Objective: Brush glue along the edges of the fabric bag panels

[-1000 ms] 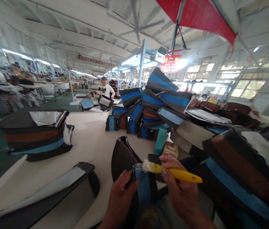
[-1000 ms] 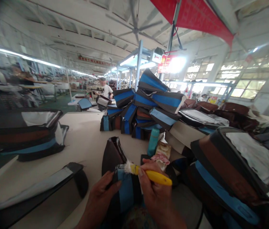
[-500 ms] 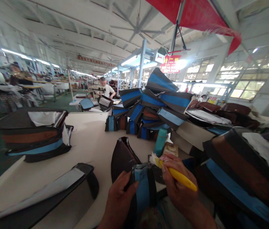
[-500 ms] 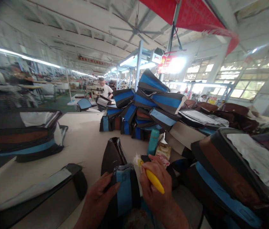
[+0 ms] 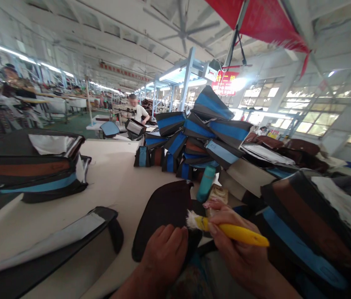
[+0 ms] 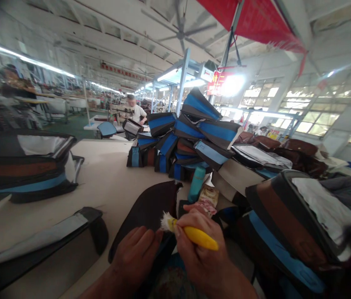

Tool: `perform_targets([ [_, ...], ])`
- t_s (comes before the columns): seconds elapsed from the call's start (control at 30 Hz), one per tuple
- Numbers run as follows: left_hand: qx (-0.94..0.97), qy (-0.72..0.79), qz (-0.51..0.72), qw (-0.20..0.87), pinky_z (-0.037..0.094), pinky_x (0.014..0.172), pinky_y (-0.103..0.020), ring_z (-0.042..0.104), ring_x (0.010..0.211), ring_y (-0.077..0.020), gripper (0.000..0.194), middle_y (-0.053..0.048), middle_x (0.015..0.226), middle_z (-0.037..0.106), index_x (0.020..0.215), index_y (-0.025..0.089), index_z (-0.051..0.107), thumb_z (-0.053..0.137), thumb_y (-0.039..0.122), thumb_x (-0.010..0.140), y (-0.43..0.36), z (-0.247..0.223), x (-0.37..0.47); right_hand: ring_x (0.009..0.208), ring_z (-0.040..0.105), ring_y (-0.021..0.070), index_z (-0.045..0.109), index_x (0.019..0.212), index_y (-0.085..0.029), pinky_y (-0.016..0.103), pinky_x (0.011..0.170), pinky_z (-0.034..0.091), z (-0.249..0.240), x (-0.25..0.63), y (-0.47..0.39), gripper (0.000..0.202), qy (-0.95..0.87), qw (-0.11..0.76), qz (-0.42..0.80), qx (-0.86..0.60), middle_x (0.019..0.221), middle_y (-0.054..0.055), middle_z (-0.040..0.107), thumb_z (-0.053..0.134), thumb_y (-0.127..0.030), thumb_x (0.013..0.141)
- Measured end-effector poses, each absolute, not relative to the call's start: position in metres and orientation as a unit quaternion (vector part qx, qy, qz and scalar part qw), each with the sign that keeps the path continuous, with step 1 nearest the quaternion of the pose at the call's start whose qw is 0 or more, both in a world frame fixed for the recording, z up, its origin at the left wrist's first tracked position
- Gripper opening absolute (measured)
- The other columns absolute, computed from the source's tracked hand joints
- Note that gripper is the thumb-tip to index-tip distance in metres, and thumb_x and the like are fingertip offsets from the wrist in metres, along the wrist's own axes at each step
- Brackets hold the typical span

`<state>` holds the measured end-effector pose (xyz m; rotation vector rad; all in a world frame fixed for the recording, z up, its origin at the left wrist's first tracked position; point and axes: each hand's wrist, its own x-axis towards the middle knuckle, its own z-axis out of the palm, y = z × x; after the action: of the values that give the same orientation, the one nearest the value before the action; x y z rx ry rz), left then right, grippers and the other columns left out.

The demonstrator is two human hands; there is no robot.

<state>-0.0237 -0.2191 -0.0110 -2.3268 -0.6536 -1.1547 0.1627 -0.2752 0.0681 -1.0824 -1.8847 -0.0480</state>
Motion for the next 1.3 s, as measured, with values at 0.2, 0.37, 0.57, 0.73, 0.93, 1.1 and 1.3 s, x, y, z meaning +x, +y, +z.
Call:
perform_targets([
  [0.2, -0.851, -0.225, -0.420, 0.222, 0.036, 0.057, -0.033, 0.048, 0.062, -0.0160, 0.012, -0.003, 0.071, 0.055, 0.093, 0.010, 0.061, 0.050, 0.008, 0.090, -0.219, -0.014, -0.028, 0.101, 0.064, 0.0231, 0.058, 0.092, -0.024, 0.044, 0.096, 0.050, 0.081, 0.183, -0.278, 0.012, -0.793, 0.397, -0.085, -0.453, 0.087, 0.003, 0.066, 0.054, -0.012, 0.090],
  [0.37, -0.859, -0.208, -0.416, 0.216, 0.034, 0.055, -0.032, 0.046, 0.059, -0.0146, 0.011, -0.001, 0.068, 0.054, 0.090, 0.011, 0.061, 0.051, 0.009, 0.091, -0.222, -0.015, -0.024, 0.105, 0.062, 0.0222, 0.057, 0.094, -0.025, 0.041, 0.095, 0.049, 0.078, 0.178, -0.276, 0.013, -0.785, 0.425, -0.054, -0.448, 0.084, 0.000, 0.065, 0.054, -0.013, 0.091],
  [0.57, -0.861, -0.214, -0.409, 0.215, 0.036, 0.054, -0.032, 0.047, 0.059, -0.0147, 0.013, -0.001, 0.068, 0.054, 0.090, 0.011, 0.061, 0.049, 0.009, 0.091, -0.224, -0.017, -0.025, 0.104, 0.062, 0.0253, 0.057, 0.096, -0.024, 0.047, 0.093, 0.050, 0.059, 0.179, -0.258, 0.012, -0.780, 0.424, -0.074, -0.453, 0.089, 0.005, 0.066, 0.052, -0.014, 0.091],
  [0.73, -0.864, -0.207, -0.409, 0.208, 0.036, 0.051, -0.030, 0.047, 0.058, -0.0132, 0.015, 0.000, 0.068, 0.054, 0.086, 0.013, 0.061, 0.048, 0.009, 0.093, -0.227, -0.014, -0.026, 0.096, 0.065, 0.0233, 0.056, 0.096, -0.023, 0.047, 0.095, 0.050, 0.059, 0.176, -0.255, 0.012, -0.827, 0.377, -0.075, -0.411, 0.084, 0.003, 0.066, 0.053, -0.013, 0.091],
  [0.93, -0.864, -0.207, -0.410, 0.206, 0.037, 0.052, -0.032, 0.048, 0.058, -0.0147, 0.011, 0.000, 0.067, 0.055, 0.088, 0.012, 0.062, 0.052, 0.008, 0.090, -0.224, -0.021, -0.025, 0.099, 0.064, 0.0234, 0.056, 0.100, -0.023, 0.048, 0.098, 0.048, 0.057, 0.172, -0.254, 0.015, -0.815, 0.397, -0.071, -0.416, 0.088, 0.003, 0.067, 0.053, -0.012, 0.090],
  [1.1, -0.843, -0.226, -0.457, 0.171, 0.039, 0.055, -0.030, 0.048, 0.059, -0.0146, 0.015, -0.002, 0.067, 0.056, 0.092, 0.012, 0.063, 0.049, 0.008, 0.092, -0.211, -0.010, -0.042, 0.094, 0.065, 0.0220, 0.061, 0.097, -0.023, 0.045, 0.096, 0.049, 0.056, 0.176, -0.256, 0.012, -0.770, 0.452, -0.073, -0.444, 0.091, 0.003, 0.068, 0.056, -0.015, 0.091],
  [1.3, -0.787, -0.318, -0.528, 0.028, 0.047, 0.068, -0.025, 0.058, 0.073, -0.0133, 0.007, -0.002, 0.080, 0.060, 0.094, 0.017, 0.063, 0.057, 0.015, 0.090, -0.177, -0.008, -0.076, 0.078, 0.067, 0.0185, 0.068, 0.085, -0.021, 0.027, 0.069, 0.056, 0.065, 0.176, -0.268, 0.006, -0.508, 0.725, 0.112, -0.452, 0.077, 0.002, 0.062, 0.069, -0.027, 0.085],
])
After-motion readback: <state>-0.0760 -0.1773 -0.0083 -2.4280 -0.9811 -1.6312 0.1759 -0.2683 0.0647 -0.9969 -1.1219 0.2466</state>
